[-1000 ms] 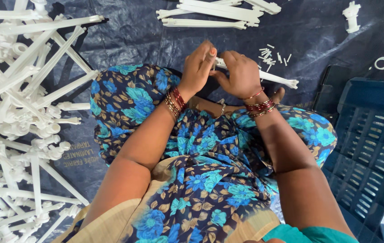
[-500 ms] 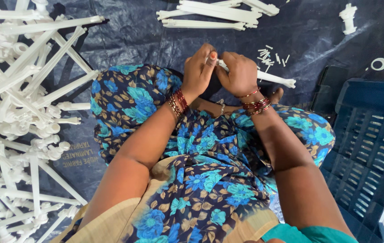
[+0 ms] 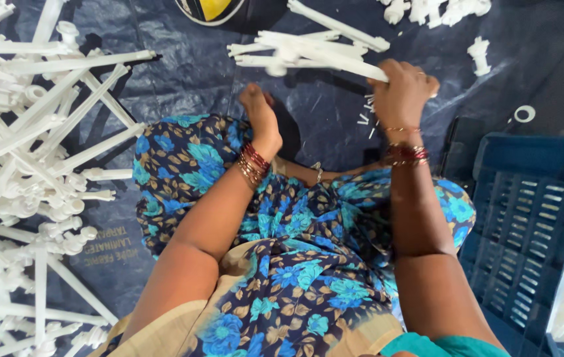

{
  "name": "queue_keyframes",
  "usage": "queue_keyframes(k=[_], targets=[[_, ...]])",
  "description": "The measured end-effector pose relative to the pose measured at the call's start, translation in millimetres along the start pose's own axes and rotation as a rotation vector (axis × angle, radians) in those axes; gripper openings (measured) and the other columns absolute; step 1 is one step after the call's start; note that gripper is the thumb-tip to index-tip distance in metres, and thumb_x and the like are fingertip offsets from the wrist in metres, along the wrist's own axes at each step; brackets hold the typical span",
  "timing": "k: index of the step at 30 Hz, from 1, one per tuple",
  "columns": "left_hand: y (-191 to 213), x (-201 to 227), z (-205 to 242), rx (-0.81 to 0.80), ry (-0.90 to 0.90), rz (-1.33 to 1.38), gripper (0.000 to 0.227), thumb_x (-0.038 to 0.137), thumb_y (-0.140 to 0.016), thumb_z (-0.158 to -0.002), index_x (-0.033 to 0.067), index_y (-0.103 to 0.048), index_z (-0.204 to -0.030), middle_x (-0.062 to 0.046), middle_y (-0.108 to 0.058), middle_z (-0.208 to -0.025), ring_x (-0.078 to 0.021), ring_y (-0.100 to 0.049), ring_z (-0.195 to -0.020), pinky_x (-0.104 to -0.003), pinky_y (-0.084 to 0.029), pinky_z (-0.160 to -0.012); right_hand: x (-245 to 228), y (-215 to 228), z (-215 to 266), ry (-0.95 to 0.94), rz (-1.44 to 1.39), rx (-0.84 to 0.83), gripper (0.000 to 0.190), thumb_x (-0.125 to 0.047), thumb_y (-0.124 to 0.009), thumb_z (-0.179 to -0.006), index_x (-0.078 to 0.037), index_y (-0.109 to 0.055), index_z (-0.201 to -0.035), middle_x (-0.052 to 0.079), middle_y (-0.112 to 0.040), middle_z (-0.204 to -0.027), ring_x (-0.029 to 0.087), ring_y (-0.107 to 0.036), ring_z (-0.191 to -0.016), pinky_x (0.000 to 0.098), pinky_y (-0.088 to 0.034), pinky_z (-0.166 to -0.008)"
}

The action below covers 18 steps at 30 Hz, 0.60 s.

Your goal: The person sits on a tarp and assembles white plastic components by hand. They pick up a long plastic rod and a small connector piece, then press them together to form a single unit. The assembled parts are placed into a nearby pile.

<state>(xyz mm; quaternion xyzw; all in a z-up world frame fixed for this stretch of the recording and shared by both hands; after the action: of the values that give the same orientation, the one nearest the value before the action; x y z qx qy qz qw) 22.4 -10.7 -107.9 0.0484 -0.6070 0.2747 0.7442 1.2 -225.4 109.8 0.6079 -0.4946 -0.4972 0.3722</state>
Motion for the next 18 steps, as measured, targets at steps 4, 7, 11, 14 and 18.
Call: queue_keyframes(k=[4, 7, 11, 14, 18], targets=[[-4, -34, 20, -0.091, 0.394, 0.157, 0.020, 0.033, -0.048, -0.103, 0.0163, -0.049, -0.113, 0.001, -0.056, -0.087, -0.0109, -0.054, -0.076, -0.030, -0.049, -0.072, -41, -18, -5, 0.201, -0.801, -0.165, 0.050, -0.015, -0.081, -0.089, -0.003, -0.061, -0.133, 0.015, -0.068, -0.117, 0.033, -0.068, -0.105, 0.0413, -0.054, -0.089], [-6, -29, 18, -0.119, 0.358, -0.014, 0.029, 0.036, -0.050, -0.108, 0.0076, -0.052, -0.109, -0.002, -0.058, -0.087, -0.0119, -0.056, -0.077, -0.029, -0.050, -0.075, -46, -72, -44, 0.188, -0.481, -0.030, 0.030, -0.010, -0.076, -0.097, -0.003, -0.070, -0.124, 0.015, -0.070, -0.117, 0.037, -0.067, -0.108, 0.0440, -0.055, -0.090], [-4, -16, 16, -0.150, 0.242, 0.021, 0.031, 0.039, -0.051, -0.108, 0.0079, -0.052, -0.108, -0.003, -0.055, -0.085, -0.0120, -0.054, -0.077, -0.029, -0.049, -0.073, -15, -145, -81, 0.097, 0.186, -0.350, 0.012, -0.014, -0.075, -0.089, -0.007, -0.072, -0.099, 0.016, -0.070, -0.102, 0.036, -0.069, -0.096, 0.0474, -0.055, -0.079], [-7, -13, 17, -0.146, 0.276, -0.010, 0.031, 0.039, -0.053, -0.106, 0.0084, -0.052, -0.109, -0.001, -0.056, -0.088, -0.0110, -0.054, -0.079, -0.029, -0.048, -0.074, 11, -169, -85, 0.164, 0.128, -0.193, 0.025, -0.020, -0.080, -0.073, -0.006, -0.071, -0.091, 0.013, -0.072, -0.094, 0.035, -0.068, -0.093, 0.0481, -0.054, -0.074], [-10, -15, 28, -0.214, 0.283, -0.031, 0.032, 0.039, -0.053, -0.108, 0.0076, -0.053, -0.109, -0.002, -0.057, -0.088, -0.0109, -0.054, -0.080, -0.028, -0.047, -0.077, 29, -183, -70, 0.310, 0.154, -0.389, 0.022, -0.013, -0.075, -0.075, -0.006, -0.069, -0.095, 0.014, -0.070, -0.097, 0.035, -0.066, -0.099, 0.0469, -0.053, -0.081]])
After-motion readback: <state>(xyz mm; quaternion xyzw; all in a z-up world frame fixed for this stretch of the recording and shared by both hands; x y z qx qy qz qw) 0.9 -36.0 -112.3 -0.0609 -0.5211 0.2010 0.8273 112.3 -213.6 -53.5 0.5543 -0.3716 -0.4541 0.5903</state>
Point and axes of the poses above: each hand's wrist, its own z-axis away from the middle knuckle, its own y-axis out of the back of the hand, x = y × z, the point moved 1 cm from there along -z, towards the middle knuckle
